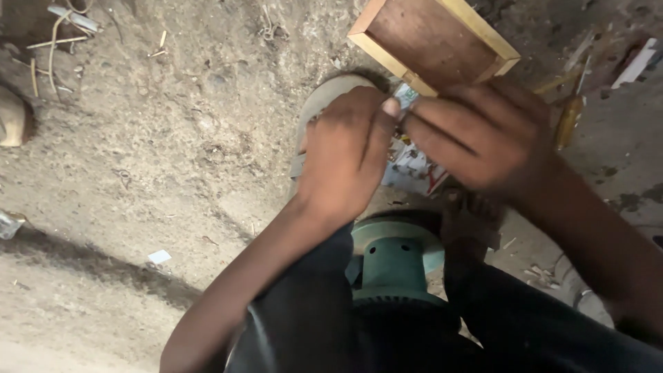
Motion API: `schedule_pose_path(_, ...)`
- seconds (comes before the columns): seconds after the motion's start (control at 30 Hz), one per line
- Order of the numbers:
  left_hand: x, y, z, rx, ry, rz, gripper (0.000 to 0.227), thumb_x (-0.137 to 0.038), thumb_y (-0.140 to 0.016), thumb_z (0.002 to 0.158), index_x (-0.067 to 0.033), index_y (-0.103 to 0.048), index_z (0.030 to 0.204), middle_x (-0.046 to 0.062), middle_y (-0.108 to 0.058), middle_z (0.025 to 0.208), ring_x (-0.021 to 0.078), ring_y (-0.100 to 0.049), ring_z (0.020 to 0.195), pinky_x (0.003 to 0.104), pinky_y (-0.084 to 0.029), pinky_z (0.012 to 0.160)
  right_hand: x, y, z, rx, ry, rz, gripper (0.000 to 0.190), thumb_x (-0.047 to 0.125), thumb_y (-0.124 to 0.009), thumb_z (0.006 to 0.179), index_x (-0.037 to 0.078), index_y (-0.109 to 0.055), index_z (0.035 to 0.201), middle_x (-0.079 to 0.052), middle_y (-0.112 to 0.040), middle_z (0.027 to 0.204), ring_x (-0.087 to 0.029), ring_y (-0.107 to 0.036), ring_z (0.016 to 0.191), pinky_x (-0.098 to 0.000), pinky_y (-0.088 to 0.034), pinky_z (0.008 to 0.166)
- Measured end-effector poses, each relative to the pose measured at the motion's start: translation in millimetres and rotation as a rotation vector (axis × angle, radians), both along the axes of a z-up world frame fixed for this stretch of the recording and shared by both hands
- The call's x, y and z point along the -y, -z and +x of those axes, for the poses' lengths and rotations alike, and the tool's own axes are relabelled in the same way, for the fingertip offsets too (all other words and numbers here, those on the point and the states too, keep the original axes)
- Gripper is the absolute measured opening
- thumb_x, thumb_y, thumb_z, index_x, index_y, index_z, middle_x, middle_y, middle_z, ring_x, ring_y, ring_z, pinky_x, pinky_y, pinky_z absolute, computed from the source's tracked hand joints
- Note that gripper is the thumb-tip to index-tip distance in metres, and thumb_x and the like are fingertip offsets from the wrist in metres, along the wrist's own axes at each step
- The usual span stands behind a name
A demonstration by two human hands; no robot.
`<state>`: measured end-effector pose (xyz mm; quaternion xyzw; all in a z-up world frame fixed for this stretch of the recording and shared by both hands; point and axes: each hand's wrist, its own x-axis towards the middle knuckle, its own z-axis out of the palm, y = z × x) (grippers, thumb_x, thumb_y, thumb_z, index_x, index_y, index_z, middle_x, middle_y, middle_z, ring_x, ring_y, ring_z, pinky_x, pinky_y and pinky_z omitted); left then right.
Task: The person sits on a concrete floor assembling an electrical switch and socket panel. They hold the white faceplate, route yellow and red wires through it, attach a wooden mounting box behind it, and use a screwdriver to tighten terminal screws while fitting the sockets and holder into place.
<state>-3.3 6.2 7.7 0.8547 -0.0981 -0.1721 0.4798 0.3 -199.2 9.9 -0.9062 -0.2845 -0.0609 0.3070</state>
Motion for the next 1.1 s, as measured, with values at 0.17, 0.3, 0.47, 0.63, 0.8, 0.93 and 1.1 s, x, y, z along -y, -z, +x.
schedule_pose_path(0.17, -4.5, -0.6, 0.9, -0.083, -0.006, -0.025, 0.023, -0.019, -0.051, 0.109, 0.0001, -0.061, 0.102, 0.022, -0.067, 0.091, 0.0419, -0.067, 0.089, 0.052, -0.049, 0.078, 8.3, 2.3, 21.7, 0.522, -0.407, -0.308, 0.015, 0.025, -0.07, 0.095, 0.011, -0.074, 0.088, -0.001, -0.074, 0.099, -0.015, -0.068, 0.083, -0.0274, -0.049, 0.071)
schedule_pose_path(0.3, -4.2, -4.2, 2.8, -0.089, -0.008, -0.06, 0.022, -0.018, -0.051, 0.109, 0.0001, -0.061, 0.102, 0.022, -0.067, 0.091, 0.0412, -0.067, 0.088, 0.05, -0.05, 0.079, 12.1, 23.4, 14.8, 0.601, -0.444, -0.382, 0.016, 0.026, -0.066, 0.092, 0.012, -0.073, 0.093, -0.002, -0.073, 0.096, -0.013, -0.067, 0.077, -0.0258, -0.042, 0.067)
schedule_pose_path(0.47, -2.1, -4.0, -1.3, 0.001, 0.044, 0.06, 0.019, -0.015, -0.052, 0.109, 0.0005, -0.061, 0.102, 0.02, -0.064, 0.093, 0.0394, -0.064, 0.088, 0.051, -0.05, 0.08, 3.5, 51.1, -36.2, -0.171, -0.026, 0.17, 0.015, 0.003, -0.076, 0.104, 0.003, -0.061, 0.1, -0.011, -0.066, 0.091, -0.022, -0.068, 0.08, -0.0347, -0.052, 0.074)
schedule_pose_path(0.63, 2.3, -5.6, -4.1, 0.145, 0.048, 0.1, 0.017, -0.015, -0.056, 0.109, 0.0012, -0.06, 0.105, 0.021, -0.063, 0.102, 0.0416, -0.061, 0.096, 0.053, -0.049, 0.086, -16.8, 35.3, -44.7, -0.449, 0.237, 0.357, 0.016, 0.0, -0.077, 0.102, 0.0, -0.061, 0.101, -0.011, -0.068, 0.092, -0.015, -0.067, 0.074, -0.0278, -0.051, 0.065)
schedule_pose_path(0.8, -1.7, 0.0, -3.1, 0.087, 0.02, 0.058, 0.016, -0.014, -0.057, 0.108, 0.0004, -0.061, 0.106, 0.02, -0.064, 0.104, 0.0413, -0.062, 0.099, 0.053, -0.049, 0.088, -16.1, 21.7, -44.0, -0.722, 0.45, 0.524, 0.012, 0.008, -0.076, 0.105, 0.002, -0.065, 0.105, -0.005, -0.072, 0.087, -0.007, -0.066, 0.07, -0.0248, -0.051, 0.061)
schedule_pose_path(0.93, -13.0, 0.2, -0.5, 0.044, 0.007, -0.013, 0.018, -0.018, -0.057, 0.113, -0.0018, -0.064, 0.113, 0.018, -0.067, 0.11, 0.0363, -0.064, 0.102, 0.047, -0.052, 0.093, 0.8, 9.4, -33.1, -0.454, 0.403, 0.279, 0.021, 0.011, -0.068, 0.102, 0.002, -0.068, 0.121, -0.016, -0.072, 0.105, -0.024, -0.067, 0.091, -0.0378, -0.054, 0.08)
schedule_pose_path(1.1, -15.4, -13.6, 12.0, 0.152, 0.194, -0.15, 0.019, -0.018, -0.055, 0.114, -0.0022, -0.062, 0.119, 0.014, -0.068, 0.121, 0.0308, -0.064, 0.118, 0.04, -0.054, 0.103, 15.7, -4.6, -23.5, -0.366, 0.139, 0.058, 0.048, 0.018, -0.071, 0.087, -0.008, -0.062, 0.127, -0.028, -0.067, 0.116, -0.043, -0.066, 0.102, -0.0499, -0.052, 0.086)
